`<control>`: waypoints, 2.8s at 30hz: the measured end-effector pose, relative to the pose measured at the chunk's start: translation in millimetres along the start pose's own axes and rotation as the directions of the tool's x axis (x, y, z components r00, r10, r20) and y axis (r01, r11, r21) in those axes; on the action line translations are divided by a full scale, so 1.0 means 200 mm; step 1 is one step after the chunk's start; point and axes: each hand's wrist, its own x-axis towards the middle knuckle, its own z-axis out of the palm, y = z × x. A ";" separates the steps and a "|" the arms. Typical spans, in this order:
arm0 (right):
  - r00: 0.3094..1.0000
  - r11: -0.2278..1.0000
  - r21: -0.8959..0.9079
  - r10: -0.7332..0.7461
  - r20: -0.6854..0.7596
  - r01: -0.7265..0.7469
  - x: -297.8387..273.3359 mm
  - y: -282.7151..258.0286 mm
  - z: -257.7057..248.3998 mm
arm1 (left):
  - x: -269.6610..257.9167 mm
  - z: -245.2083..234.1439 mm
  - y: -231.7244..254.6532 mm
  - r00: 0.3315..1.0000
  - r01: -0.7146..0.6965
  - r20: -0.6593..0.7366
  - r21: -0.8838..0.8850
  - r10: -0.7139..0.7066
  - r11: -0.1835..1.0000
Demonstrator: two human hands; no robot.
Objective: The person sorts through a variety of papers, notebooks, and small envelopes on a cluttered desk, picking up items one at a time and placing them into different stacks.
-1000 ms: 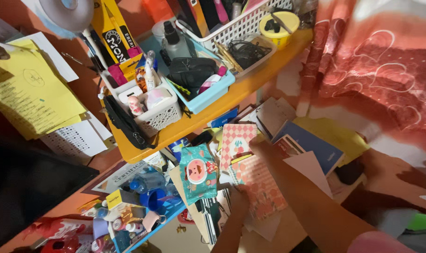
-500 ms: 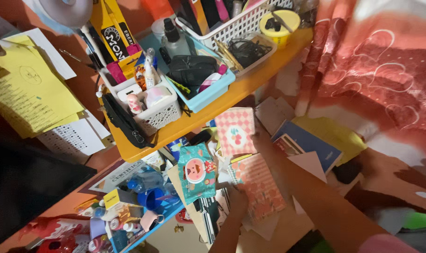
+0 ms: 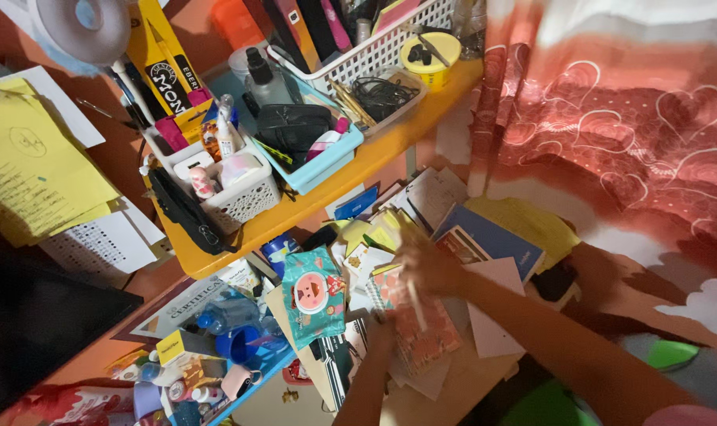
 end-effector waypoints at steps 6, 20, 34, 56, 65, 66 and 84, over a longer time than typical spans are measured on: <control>0.958 0.971 0.130 0.221 -0.185 -0.199 -0.03 -0.44 0.10 | 0.01 0.05 0.03 0.986 0.047 0.169 -0.308 0.006 0.950; 0.415 0.380 0.168 0.798 0.438 -0.909 -0.12 -0.32 0.18 | -0.14 -0.13 0.17 0.969 0.245 0.146 -0.618 -0.198 0.747; 0.320 -0.680 0.550 0.447 0.835 -0.485 -0.27 -0.55 0.10 | -0.46 -0.48 0.42 0.893 0.401 0.450 -0.769 -0.024 0.498; 0.158 -0.554 0.613 0.656 0.738 -0.564 -0.15 -0.84 0.09 | -0.43 -0.59 0.30 0.920 0.347 0.318 -0.382 -0.231 0.856; 0.140 -0.532 0.502 0.579 0.804 -0.682 -0.17 -0.78 0.22 | -0.59 -0.59 0.22 0.976 0.203 0.177 -0.564 -0.123 0.800; 0.172 -0.496 0.532 0.600 0.781 -0.687 -0.17 -0.79 0.23 | -0.61 -0.59 0.21 0.974 0.221 0.179 -0.580 -0.142 0.784; 0.188 -0.473 0.577 0.642 0.743 -0.666 -0.19 -0.78 0.12 | -0.66 -0.53 0.19 0.993 0.116 0.058 -0.606 -0.101 0.787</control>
